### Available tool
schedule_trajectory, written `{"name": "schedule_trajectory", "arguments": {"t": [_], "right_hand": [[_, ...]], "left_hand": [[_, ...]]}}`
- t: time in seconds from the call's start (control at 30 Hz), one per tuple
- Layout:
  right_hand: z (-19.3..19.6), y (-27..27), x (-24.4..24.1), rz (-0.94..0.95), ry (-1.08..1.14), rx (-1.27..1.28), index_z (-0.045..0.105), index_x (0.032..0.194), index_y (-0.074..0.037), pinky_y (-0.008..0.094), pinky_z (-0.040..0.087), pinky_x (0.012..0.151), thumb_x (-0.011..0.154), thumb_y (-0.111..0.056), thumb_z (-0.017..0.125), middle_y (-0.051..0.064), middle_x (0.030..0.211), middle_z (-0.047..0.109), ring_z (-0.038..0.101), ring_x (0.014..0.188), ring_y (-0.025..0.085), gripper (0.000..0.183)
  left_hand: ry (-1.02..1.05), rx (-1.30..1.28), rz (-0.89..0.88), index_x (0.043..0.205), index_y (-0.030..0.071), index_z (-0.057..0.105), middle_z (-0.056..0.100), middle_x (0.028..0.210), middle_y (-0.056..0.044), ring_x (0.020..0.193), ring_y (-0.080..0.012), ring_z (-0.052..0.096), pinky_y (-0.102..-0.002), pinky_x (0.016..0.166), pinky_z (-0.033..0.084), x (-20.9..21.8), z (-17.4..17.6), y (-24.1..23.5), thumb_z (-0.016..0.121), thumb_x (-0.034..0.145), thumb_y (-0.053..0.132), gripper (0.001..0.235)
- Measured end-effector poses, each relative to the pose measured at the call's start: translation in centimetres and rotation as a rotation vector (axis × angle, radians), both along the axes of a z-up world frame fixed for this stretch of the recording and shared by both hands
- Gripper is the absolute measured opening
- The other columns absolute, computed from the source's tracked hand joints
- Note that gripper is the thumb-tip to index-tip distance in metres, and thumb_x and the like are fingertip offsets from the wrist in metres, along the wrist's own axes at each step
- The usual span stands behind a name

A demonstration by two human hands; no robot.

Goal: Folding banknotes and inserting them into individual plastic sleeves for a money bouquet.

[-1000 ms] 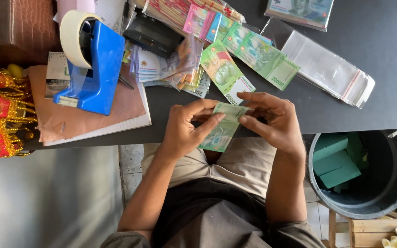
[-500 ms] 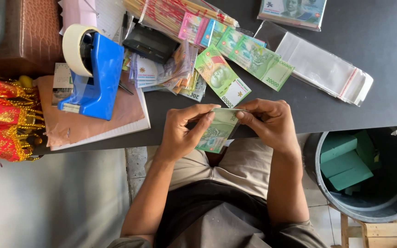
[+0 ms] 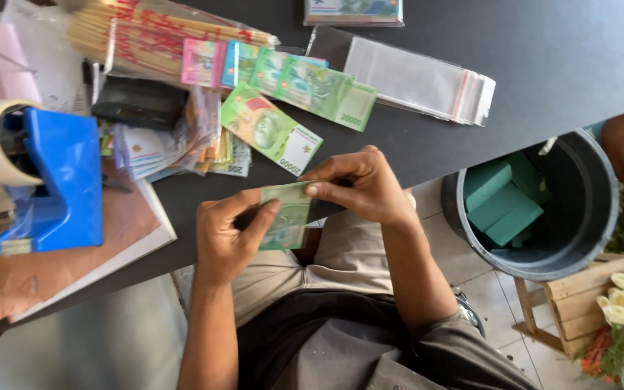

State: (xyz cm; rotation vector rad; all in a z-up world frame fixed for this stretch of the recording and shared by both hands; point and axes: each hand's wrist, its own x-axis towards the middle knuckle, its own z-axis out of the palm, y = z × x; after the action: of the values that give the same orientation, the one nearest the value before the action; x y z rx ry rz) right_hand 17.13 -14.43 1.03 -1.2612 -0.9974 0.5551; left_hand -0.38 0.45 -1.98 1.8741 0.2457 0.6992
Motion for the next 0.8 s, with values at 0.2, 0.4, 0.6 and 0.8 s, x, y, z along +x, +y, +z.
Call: {"name": "schedule_trajectory", "arguments": {"t": [0.2,0.4,0.6,0.8], "right_hand": [[-0.2,0.2,-0.1,0.024,0.033,0.036,0.080,0.094,0.000,0.023,0.052,0.056,0.089,-0.005,0.082,0.010,0.067,0.074,0.065,0.062,0.007,0.008],[-0.3,0.3,-0.1,-0.007,0.014,0.046,0.080,0.096,0.001,0.023,0.052,0.054,0.091,-0.007,0.080,0.011,0.066,0.074,0.065,0.058,0.008,0.009],[-0.5,0.2,0.3,0.021,0.014,0.110,0.080,0.099,0.000,0.022,0.052,0.054,0.092,-0.009,0.080,0.012,0.070,0.074,0.067,0.061,0.010,0.011],[-0.7,-1.0,0.6,0.121,0.045,0.021,0.071,0.113,-0.001,0.029,0.064,0.089,0.101,-0.024,0.070,0.012,0.104,0.076,0.078,0.095,0.021,0.027]], "left_hand": [[0.005,-0.013,0.029,0.082,0.003,0.075,0.048,0.040,0.000,0.041,-0.0030,0.042,-0.022,0.042,0.037,0.0,1.5,-0.4,0.075,0.090,0.000,0.008],[-0.022,-0.104,0.001,0.100,-0.004,0.077,0.050,0.044,-0.002,0.044,-0.0013,0.042,-0.021,0.044,0.037,-0.3,1.1,-0.3,0.063,0.097,-0.003,0.013],[-0.094,-0.023,0.023,0.103,-0.006,0.078,0.062,0.054,-0.007,0.048,-0.0035,0.054,-0.022,0.049,0.045,-0.4,1.1,-0.3,0.071,0.090,-0.007,0.015],[-0.055,0.018,0.088,0.113,-0.011,0.067,0.073,0.108,-0.027,0.097,-0.0346,0.079,-0.033,0.090,0.064,-1.3,3.8,-0.7,0.062,0.100,-0.011,0.014]]}}
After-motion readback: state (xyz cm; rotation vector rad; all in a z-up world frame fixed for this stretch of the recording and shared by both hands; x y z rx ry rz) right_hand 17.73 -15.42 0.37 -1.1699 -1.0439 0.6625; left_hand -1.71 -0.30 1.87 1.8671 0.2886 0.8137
